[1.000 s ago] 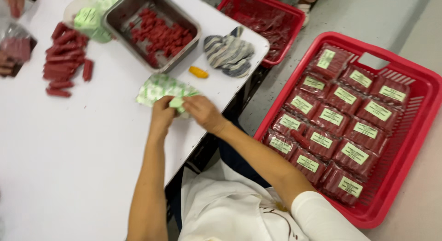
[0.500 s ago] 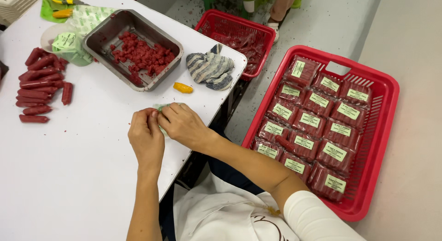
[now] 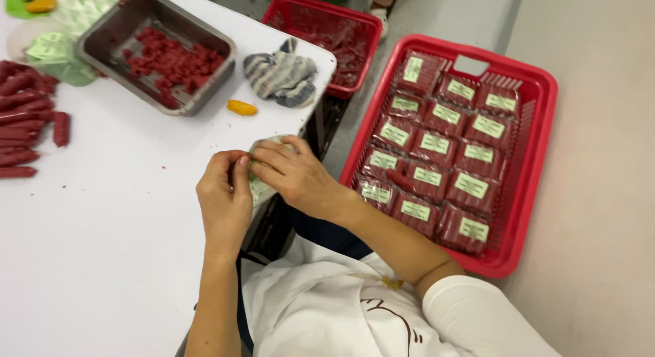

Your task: The person packs hotdogs into plastic bags by hand, applies adhesive labels to the bags, and places the finished packs into a red plastic crate.

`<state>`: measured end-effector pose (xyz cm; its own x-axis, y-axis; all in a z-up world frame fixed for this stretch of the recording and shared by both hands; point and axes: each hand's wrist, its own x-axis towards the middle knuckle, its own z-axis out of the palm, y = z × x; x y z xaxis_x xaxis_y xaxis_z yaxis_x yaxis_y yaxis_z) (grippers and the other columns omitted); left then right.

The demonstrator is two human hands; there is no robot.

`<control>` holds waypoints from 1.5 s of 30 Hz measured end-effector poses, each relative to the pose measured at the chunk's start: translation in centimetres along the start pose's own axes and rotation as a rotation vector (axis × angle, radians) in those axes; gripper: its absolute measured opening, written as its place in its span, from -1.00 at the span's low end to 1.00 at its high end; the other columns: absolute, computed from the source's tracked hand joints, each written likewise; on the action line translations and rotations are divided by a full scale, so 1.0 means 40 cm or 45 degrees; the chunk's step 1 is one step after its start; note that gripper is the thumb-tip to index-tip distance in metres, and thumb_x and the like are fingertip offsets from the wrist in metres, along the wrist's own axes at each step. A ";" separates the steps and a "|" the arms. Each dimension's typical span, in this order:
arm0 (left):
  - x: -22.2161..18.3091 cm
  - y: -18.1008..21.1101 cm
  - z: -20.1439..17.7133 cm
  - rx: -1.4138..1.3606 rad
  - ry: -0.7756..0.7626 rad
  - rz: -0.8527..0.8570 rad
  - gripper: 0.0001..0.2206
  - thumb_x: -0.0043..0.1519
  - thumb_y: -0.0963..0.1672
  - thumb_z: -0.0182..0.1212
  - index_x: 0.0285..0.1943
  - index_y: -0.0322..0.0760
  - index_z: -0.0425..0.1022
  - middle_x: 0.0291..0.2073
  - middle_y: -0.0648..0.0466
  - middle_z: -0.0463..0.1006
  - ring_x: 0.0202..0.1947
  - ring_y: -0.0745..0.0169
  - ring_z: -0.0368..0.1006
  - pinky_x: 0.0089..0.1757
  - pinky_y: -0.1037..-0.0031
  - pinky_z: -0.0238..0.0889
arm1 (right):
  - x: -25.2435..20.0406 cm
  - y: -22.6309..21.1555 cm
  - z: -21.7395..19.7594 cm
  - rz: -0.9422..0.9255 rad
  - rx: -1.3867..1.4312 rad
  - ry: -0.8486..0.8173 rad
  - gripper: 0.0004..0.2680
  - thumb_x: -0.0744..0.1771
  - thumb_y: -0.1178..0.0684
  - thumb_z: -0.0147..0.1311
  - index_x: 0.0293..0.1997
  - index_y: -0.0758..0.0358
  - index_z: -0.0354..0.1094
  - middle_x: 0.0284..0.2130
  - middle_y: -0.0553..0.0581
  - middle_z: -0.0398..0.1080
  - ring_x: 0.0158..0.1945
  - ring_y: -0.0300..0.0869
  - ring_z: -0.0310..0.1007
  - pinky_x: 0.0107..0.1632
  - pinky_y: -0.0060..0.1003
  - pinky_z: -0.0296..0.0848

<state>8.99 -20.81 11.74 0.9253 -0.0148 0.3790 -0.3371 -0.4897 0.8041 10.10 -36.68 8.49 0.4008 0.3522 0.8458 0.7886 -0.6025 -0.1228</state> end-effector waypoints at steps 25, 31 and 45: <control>-0.100 -0.162 0.213 0.040 -0.569 0.769 -0.91 0.28 -0.14 0.23 -0.10 -0.13 0.60 -0.05 0.00 0.56 0.01 -0.07 0.48 -0.01 0.27 0.33 | -0.547 0.125 -0.606 2.219 0.918 1.445 -0.62 0.18 0.15 0.37 0.05 0.30 0.34 -0.17 0.09 0.38 -0.16 -0.08 0.54 -0.17 -0.10 0.58; -0.097 -0.679 -0.317 1.219 0.040 0.154 -0.57 0.35 -0.11 0.33 0.37 -0.48 0.52 0.36 -0.63 0.30 0.35 -0.67 0.14 0.22 -0.23 0.02 | -0.661 0.087 -0.764 2.255 -1.017 -0.857 -0.33 0.36 -0.58 -0.19 -0.24 0.41 0.60 -0.21 0.63 0.53 -0.02 0.44 0.49 -0.01 0.19 0.40; -0.334 -0.721 -0.527 1.346 0.926 -0.072 -0.65 0.54 -0.19 0.30 0.30 -0.83 0.55 0.39 -0.64 0.23 0.45 -0.72 -0.01 0.17 -0.56 -0.07 | -0.514 0.146 0.026 0.546 -0.218 -0.733 -0.69 0.25 -0.04 0.19 0.07 0.17 0.41 0.35 0.38 0.11 0.42 0.28 0.04 0.29 0.33 0.13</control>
<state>2.68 11.89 -6.86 0.5139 0.3416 0.7869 0.3094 -0.9294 0.2014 6.94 -46.70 -10.17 0.8762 0.3523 0.3290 0.4425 -0.8586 -0.2590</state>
